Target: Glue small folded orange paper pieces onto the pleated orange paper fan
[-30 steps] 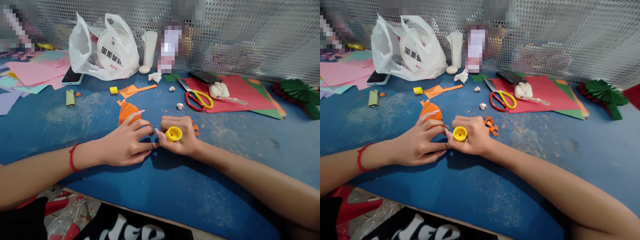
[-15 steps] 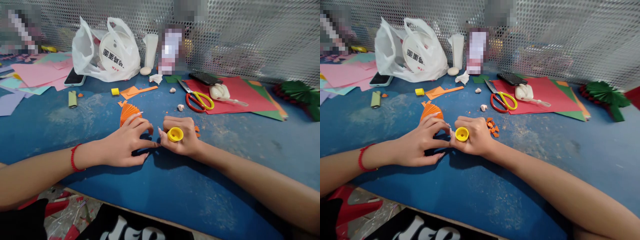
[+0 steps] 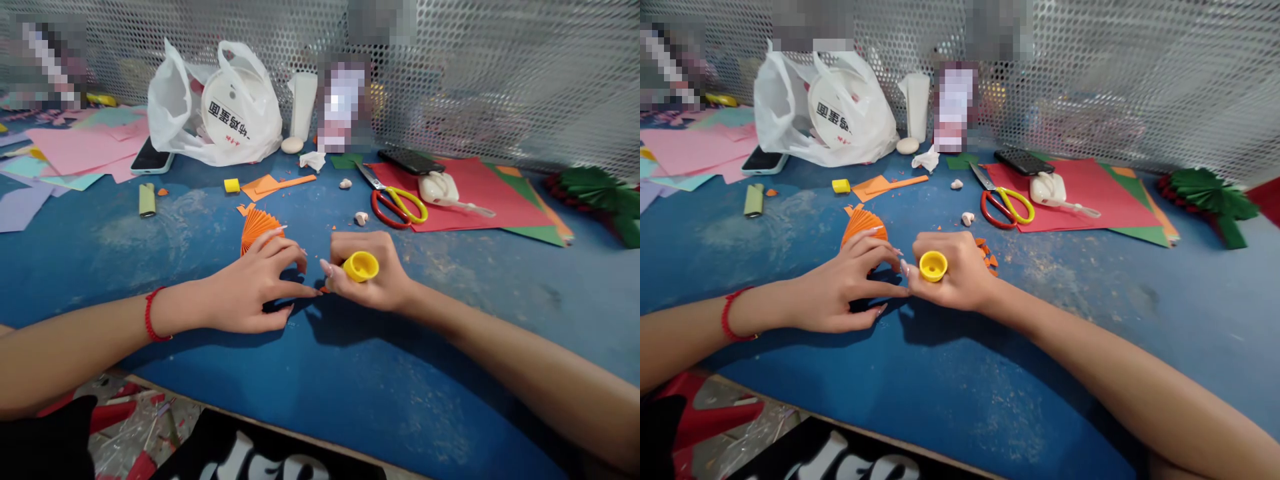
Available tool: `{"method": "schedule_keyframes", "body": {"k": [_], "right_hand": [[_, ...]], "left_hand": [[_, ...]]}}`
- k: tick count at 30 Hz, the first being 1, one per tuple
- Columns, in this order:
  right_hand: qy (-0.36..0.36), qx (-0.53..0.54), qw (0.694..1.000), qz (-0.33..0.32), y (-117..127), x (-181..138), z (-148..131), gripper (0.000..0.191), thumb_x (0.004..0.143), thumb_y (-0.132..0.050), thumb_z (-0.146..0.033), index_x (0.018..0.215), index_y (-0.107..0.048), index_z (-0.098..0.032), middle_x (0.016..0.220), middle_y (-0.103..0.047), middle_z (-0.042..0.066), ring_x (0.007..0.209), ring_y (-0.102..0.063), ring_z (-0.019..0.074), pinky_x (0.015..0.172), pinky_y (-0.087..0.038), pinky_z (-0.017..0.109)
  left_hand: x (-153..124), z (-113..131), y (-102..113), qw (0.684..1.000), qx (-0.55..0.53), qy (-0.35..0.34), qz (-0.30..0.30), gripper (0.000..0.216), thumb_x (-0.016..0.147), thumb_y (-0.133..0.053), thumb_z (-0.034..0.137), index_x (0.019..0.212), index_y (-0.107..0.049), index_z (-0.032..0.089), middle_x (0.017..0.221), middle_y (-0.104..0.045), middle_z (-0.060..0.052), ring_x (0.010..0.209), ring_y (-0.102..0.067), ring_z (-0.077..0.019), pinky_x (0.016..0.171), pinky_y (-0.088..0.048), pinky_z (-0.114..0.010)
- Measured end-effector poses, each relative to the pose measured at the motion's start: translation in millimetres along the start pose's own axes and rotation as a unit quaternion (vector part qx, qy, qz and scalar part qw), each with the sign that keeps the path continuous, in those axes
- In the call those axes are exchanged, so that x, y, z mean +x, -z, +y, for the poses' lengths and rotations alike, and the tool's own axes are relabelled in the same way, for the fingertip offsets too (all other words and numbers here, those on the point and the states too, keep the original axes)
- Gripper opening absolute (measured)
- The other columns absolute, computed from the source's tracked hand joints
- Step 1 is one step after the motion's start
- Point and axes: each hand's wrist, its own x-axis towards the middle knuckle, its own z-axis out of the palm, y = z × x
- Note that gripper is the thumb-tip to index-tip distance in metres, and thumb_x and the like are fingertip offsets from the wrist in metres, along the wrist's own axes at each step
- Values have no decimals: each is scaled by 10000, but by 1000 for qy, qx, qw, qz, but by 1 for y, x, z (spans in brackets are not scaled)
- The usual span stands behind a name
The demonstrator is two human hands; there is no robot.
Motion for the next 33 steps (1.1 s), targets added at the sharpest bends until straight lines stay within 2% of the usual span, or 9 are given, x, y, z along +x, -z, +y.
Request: {"method": "schedule_keyframes", "body": {"k": [3,8,15,17,20,22,24,28,33], "right_hand": [[5,-11,999,-32,-5,-4,4,312,843,-584,-250,590,-408,-198,559,-384,-51,486,-304,74,485,-230,252],[43,-73,995,-45,-3,-5,5,294,785,-605,-232,610,-370,-208,582,-344,-55,503,-267,81,489,-197,260],[47,-127,991,-23,18,5,-4,304,840,-561,-269,594,-389,-220,557,-396,-32,504,-321,110,513,-249,279],[54,-153,984,-68,28,12,-11,228,848,-563,-274,647,-479,-210,657,-517,11,583,-441,136,573,-315,287],[22,-137,968,-209,39,19,-18,45,847,-574,-179,858,-618,-184,923,-632,58,752,-580,162,655,-383,280],[-14,-119,945,-304,43,20,-19,187,826,-576,-88,964,-650,-189,992,-646,44,799,-615,158,676,-398,267],[-46,-126,923,-360,44,19,-18,271,794,-595,-40,1001,-666,-201,1014,-657,27,820,-631,162,685,-401,264],[-91,-142,904,-393,42,19,-15,217,797,-632,-75,973,-675,-194,1016,-683,30,844,-643,182,689,-405,268],[-108,-130,903,-396,41,22,-16,246,783,-593,-21,933,-687,-191,966,-711,34,843,-650,181,695,-407,259]], "left_hand": [[0,0,0,1000,2,0,1,340,868,-566,244,1185,-682,281,1176,-541,-114,1180,-458,-298,1100,-306,-587],[0,0,0,1000,4,2,-2,326,874,-562,251,1175,-685,275,1187,-543,-115,1190,-453,-300,1099,-310,-582],[-2,-1,-1,1000,12,-6,1,373,871,-571,258,1231,-664,290,1187,-555,-108,1202,-456,-298,1115,-292,-588],[-2,-2,-1,1000,21,-17,4,359,879,-570,260,1224,-667,287,1186,-565,-105,1219,-451,-302,1129,-268,-595],[-3,-2,-1,999,34,-28,15,336,886,-574,250,1204,-675,291,1168,-590,-91,1220,-460,-295,1136,-252,-600],[-2,-1,0,999,37,-30,23,317,881,-585,241,1177,-686,293,1142,-606,-81,1198,-480,-284,1128,-269,-590],[-2,-1,0,998,38,-32,27,298,876,-593,234,1149,-697,289,1115,-616,-76,1173,-500,-275,1120,-288,-576],[-1,0,1,998,42,-33,29,282,882,-589,238,1137,-703,282,1098,-618,-75,1160,-513,-274,1097,-322,-559],[0,0,2,998,42,-34,30,262,890,-590,258,1124,-706,266,1096,-613,-84,1158,-513,-279,1066,-363,-537]]}}
